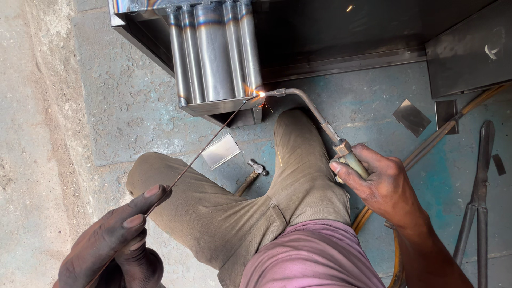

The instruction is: The person uses a welding torch and a hammer to fuse metal tubes to a larger metal frame, periodically adding a filler rod and striking the joints with the hammer.

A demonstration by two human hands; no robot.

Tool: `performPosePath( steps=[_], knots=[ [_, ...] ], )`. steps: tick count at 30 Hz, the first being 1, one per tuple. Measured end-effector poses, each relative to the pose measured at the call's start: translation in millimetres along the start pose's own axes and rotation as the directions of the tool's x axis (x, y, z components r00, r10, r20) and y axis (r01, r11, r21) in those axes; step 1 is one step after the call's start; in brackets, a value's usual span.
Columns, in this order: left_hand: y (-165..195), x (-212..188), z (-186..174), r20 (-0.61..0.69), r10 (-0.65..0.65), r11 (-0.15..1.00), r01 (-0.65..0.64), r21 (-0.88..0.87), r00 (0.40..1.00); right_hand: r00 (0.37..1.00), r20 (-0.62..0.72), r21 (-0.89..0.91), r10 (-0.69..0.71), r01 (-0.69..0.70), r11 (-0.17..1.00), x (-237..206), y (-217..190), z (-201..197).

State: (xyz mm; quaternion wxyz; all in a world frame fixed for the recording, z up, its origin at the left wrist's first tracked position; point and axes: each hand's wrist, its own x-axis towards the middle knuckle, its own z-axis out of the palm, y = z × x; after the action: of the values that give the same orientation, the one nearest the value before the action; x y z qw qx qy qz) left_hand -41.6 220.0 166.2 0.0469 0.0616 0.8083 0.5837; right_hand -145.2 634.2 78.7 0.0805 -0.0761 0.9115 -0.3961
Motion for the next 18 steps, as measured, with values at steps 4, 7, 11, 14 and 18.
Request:
performPosePath(
  steps=[4, 7, 11, 14, 18],
  knots=[
    [3.5, 5.4, 8.7, -0.057, 0.055, 0.997, -0.052, 0.057, 0.997, 1.000, -0.007, -0.011, -0.022, 0.022, 1.000, 0.7, -0.2, 0.0],
    [5.4, 5.5, 19.5, -0.196, 0.076, 0.994, -0.058, 0.097, 0.978, 0.999, -0.013, -0.004, -0.050, 0.050, 0.999, 1.5, -1.0, 0.4],
    [4.8, 6.0, 23.5, -0.214, 0.076, 0.991, -0.050, 0.122, 0.974, 0.999, -0.010, 0.000, -0.030, 0.030, 1.000, 2.4, -2.7, 1.3],
    [3.1, 6.8, 19.8, -0.210, 0.081, 0.991, -0.055, 0.126, 0.974, 1.000, -0.010, 0.007, -0.023, 0.023, 1.000, 1.8, -3.8, 2.0],
    [0.0, 4.8, 15.4, -0.174, 0.077, 0.994, -0.061, 0.091, 0.982, 1.000, -0.008, -0.004, -0.006, 0.006, 1.000, 0.9, -3.5, 2.7]
  ],
)
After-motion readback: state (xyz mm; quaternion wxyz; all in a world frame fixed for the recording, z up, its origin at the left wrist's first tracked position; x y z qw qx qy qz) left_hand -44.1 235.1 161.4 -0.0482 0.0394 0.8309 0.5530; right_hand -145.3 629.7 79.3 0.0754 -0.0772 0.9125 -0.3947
